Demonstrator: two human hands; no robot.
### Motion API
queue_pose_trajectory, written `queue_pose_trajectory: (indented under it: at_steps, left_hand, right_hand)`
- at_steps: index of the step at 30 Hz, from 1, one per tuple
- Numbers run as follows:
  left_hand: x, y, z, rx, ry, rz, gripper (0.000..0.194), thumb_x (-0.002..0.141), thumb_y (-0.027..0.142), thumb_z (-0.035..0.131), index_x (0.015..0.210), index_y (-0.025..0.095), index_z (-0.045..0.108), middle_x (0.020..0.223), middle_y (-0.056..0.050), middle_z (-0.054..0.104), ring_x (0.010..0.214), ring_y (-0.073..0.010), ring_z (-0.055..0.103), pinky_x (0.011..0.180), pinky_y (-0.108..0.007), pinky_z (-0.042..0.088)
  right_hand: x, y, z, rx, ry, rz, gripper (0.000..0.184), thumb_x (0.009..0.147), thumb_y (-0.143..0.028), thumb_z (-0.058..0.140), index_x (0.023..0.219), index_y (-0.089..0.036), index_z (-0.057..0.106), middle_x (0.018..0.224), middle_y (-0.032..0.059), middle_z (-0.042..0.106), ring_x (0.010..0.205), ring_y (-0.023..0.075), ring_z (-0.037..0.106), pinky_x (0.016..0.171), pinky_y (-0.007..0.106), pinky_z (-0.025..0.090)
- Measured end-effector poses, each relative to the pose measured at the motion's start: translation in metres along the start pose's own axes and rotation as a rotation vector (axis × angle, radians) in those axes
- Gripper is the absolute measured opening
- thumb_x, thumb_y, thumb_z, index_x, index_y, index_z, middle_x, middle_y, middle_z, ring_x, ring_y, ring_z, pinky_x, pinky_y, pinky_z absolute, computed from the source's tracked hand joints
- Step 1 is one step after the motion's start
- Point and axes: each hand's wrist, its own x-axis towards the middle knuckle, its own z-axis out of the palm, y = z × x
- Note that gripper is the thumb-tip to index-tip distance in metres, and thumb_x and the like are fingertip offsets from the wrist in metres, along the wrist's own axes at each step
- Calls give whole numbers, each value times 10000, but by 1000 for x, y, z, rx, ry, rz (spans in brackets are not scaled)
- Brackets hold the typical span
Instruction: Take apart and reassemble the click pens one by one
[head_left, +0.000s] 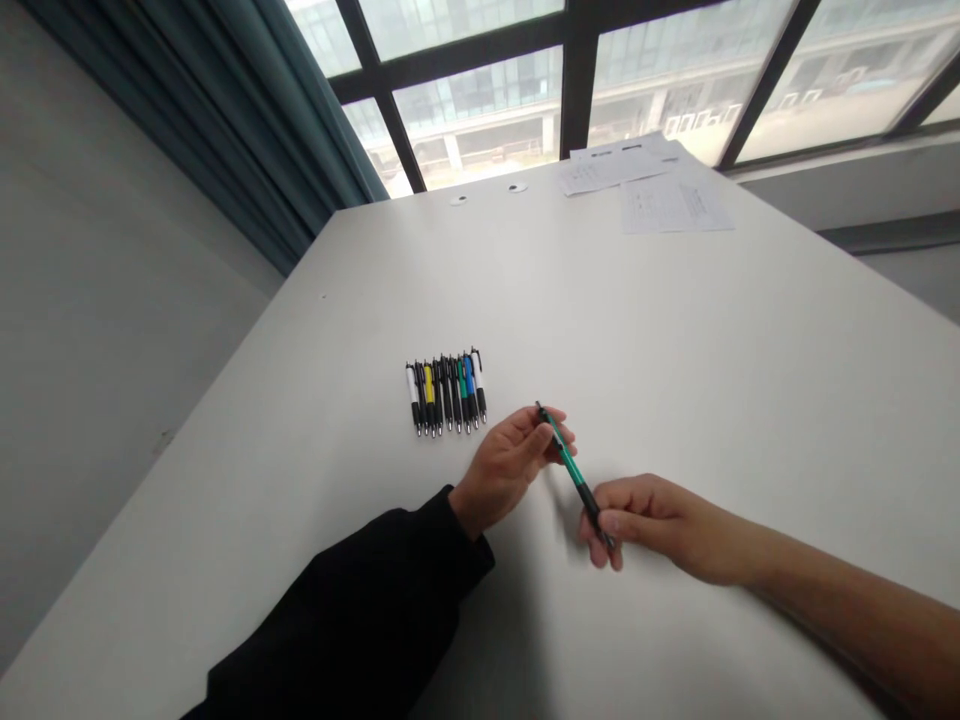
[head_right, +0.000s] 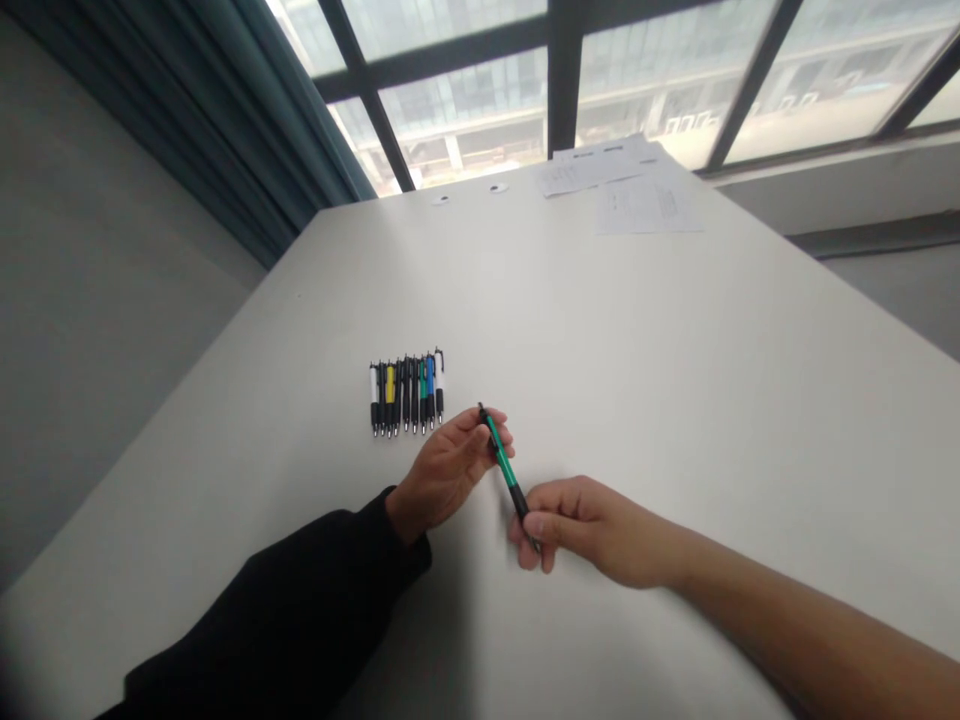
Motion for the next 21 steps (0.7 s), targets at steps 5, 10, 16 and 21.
queue_pose_trajectory:
  at_steps: [5,10,16,21]
  left_hand:
    - [6,-9,5,99,-113,16,592,888,327,779,1400,232,496,980,-57,724,832,-150,683,787,-296,513]
    - [1,-6,5,180,-198,4,661,900,303,758,1467,228,428,1025,-85,725,827,-160,695,785,-308,518]
    - [-4,-2,7,212,-239,-60,764,851,217,796,1483,230,366,962,-63,728,848,-163,689,797,-299,513]
    - [-5,0,7,200,-248,-85,662,848,219,797,1401,223,433,928,-57,729,811,-154,671,771,-290,503]
  right_hand:
    - [5,7,2,134,-19,-21,302,948,-414,698,1043,-128,691,896,60,724,767,118,639,763,274,516]
    - [3,4,-2,104,-40,-34,253,956,-368,695,1031,-126,697,905,66,727,799,133,650,784,295,523]
    - [3,0,-1,58,-51,-53,251,965,-379,678,978,-130,710,901,63,719,800,137,638,793,299,518]
    - [2,0,1,51,-52,-41,259,962,-384,680,985,-128,711,912,67,717,819,147,637,805,309,514]
